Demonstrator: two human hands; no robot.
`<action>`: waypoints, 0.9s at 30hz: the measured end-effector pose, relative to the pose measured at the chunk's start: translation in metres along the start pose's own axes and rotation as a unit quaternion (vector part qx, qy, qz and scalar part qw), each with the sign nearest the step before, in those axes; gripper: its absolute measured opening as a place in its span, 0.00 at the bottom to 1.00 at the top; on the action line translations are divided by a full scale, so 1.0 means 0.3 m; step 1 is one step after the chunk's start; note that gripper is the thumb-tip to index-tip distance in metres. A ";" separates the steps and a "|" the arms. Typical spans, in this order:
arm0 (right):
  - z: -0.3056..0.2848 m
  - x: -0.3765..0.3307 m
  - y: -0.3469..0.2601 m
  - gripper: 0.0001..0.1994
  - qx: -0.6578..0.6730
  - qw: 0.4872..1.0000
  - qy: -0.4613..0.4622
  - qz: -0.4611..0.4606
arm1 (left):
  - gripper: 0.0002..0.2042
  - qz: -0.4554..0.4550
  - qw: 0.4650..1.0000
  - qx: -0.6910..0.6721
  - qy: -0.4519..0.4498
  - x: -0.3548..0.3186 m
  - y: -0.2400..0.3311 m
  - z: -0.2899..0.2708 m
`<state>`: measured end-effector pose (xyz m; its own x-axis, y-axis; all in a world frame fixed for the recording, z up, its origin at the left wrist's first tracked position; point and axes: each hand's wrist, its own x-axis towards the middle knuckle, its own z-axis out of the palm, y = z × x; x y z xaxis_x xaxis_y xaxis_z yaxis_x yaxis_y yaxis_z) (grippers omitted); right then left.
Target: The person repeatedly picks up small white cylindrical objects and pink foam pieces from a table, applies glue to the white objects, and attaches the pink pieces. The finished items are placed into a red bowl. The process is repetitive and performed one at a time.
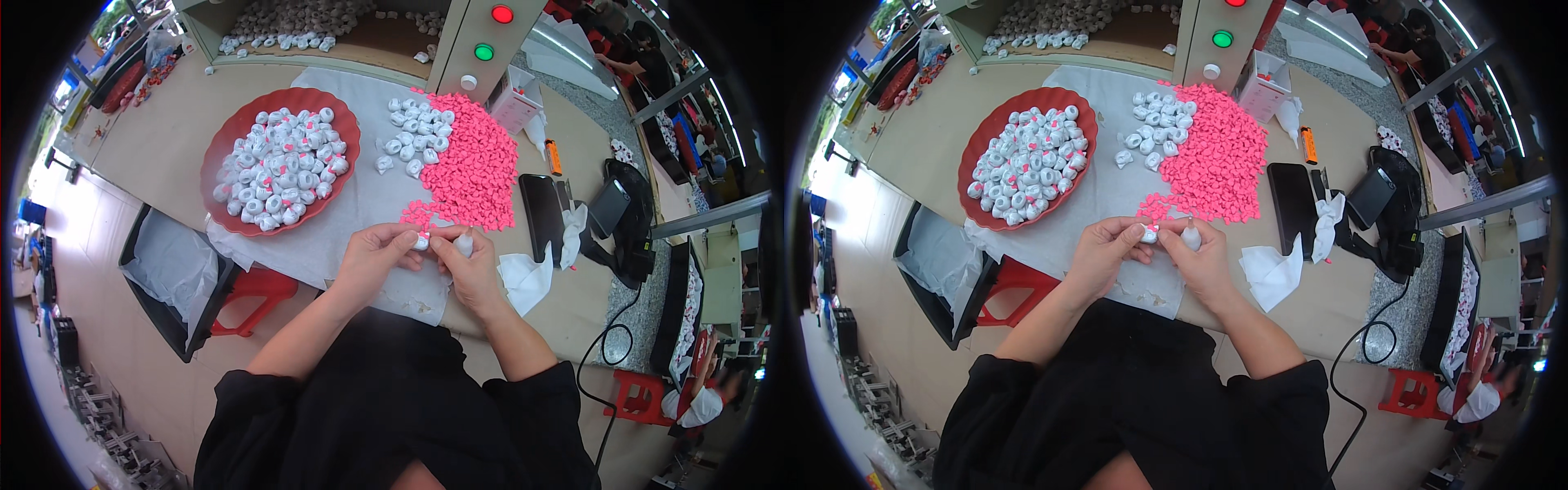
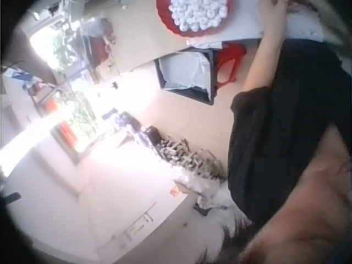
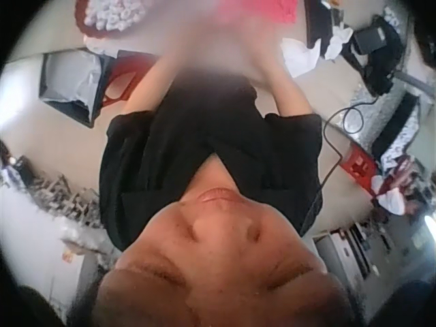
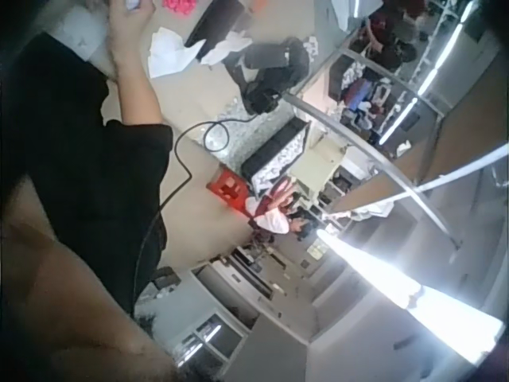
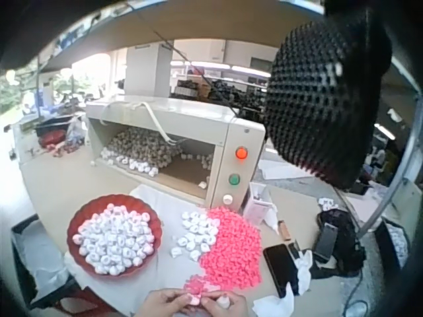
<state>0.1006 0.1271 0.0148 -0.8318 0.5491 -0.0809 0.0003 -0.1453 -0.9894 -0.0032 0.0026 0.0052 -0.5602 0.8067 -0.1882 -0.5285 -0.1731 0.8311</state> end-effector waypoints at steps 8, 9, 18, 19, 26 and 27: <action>-0.039 0.011 -0.031 0.11 0.073 0.997 0.016 0.017 | 0.10 0.382 0.666 0.576 0.280 -0.017 0.268 -0.088; -0.036 0.015 -0.034 0.10 0.107 0.994 0.022 0.014 | 0.11 0.409 0.601 0.629 0.275 0.001 0.277 -0.088; -0.057 0.005 -0.077 0.12 0.158 0.987 0.034 -0.009 | 0.22 0.205 0.530 0.810 0.146 0.268 0.101 0.001; -0.065 0.004 -0.092 0.13 0.164 0.986 0.035 -0.010 | 0.23 0.185 0.517 0.825 0.134 0.276 0.101 0.001; -0.091 0.005 -0.111 0.16 0.163 0.978 0.102 -0.081 | 0.22 0.062 0.944 0.323 0.036 0.130 0.105 0.001; -0.093 0.005 -0.104 0.16 0.169 0.976 0.099 -0.093 | 0.21 0.034 0.981 0.191 0.020 0.104 0.095 0.006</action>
<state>0.1148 0.1555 0.0423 -0.6769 0.7349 0.0427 -0.3516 -0.2718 -0.8958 -0.0347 0.0239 0.0241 -0.6141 0.7769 -0.1389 -0.2148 0.0048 0.9767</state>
